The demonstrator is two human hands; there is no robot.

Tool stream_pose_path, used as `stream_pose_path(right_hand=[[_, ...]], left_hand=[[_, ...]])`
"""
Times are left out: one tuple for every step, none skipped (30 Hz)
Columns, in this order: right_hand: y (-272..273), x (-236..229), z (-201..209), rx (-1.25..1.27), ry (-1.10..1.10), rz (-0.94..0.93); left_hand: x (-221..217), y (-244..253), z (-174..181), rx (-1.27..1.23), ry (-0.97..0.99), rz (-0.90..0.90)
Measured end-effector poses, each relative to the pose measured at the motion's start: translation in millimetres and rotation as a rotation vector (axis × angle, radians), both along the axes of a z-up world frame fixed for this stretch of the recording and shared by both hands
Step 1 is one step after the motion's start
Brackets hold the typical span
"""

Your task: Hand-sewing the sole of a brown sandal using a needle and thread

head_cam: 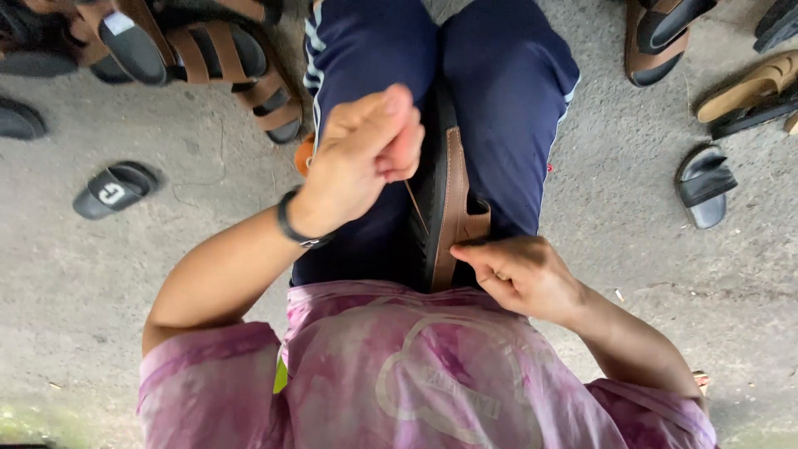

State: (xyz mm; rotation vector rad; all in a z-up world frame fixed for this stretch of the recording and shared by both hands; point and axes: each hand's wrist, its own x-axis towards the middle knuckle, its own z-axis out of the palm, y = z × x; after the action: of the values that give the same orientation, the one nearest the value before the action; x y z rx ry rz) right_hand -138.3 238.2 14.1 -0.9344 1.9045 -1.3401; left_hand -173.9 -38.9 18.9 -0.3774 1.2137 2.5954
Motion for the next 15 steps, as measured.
stream_pose_path(right_hand=[[1,1,9,0.068,0.149,0.024],[1,3,17,0.136,0.298,0.05],[0,1,21,0.134,0.307,0.049],[-1,0,25,0.218,0.513,0.068],[-1,3,31,0.301,0.71,0.092],[-1,7,31,0.299,0.707,0.096],[-2,8,31,0.332,0.704,0.077],[-3,8,31,0.363,0.702,0.057],[-6,7,33,0.364,0.708,0.061],[-9,7,35,0.347,0.725,0.041],[-11,7,37,0.331,0.739,0.022],[-11,7,35,0.332,0.742,0.026],[-9,8,35,0.365,0.792,0.069],[-8,8,34,0.399,0.842,0.112],[-8,7,37,0.403,0.844,0.11]], left_hand=[[4,-11,1,-0.031,0.065,-0.044],[9,-22,1,-0.062,0.132,-0.087],[8,-34,10,-0.064,0.14,-0.087],[9,-47,20,-0.8,0.407,-0.089],[15,-58,30,-1.535,0.655,-0.097],[31,-47,31,-1.535,0.649,-0.097],[42,-37,31,-1.443,0.61,-0.164],[53,-27,32,-1.35,0.573,-0.232],[67,-17,23,-1.35,0.575,-0.224],[81,-7,15,-1.275,0.568,-0.307],[96,2,6,-1.197,0.56,-0.39],[98,6,2,-1.196,0.56,-0.385],[99,10,-2,-1.16,0.554,-0.345],[100,15,-5,-1.123,0.547,-0.305],[99,16,-8,-1.12,0.552,-0.305]])
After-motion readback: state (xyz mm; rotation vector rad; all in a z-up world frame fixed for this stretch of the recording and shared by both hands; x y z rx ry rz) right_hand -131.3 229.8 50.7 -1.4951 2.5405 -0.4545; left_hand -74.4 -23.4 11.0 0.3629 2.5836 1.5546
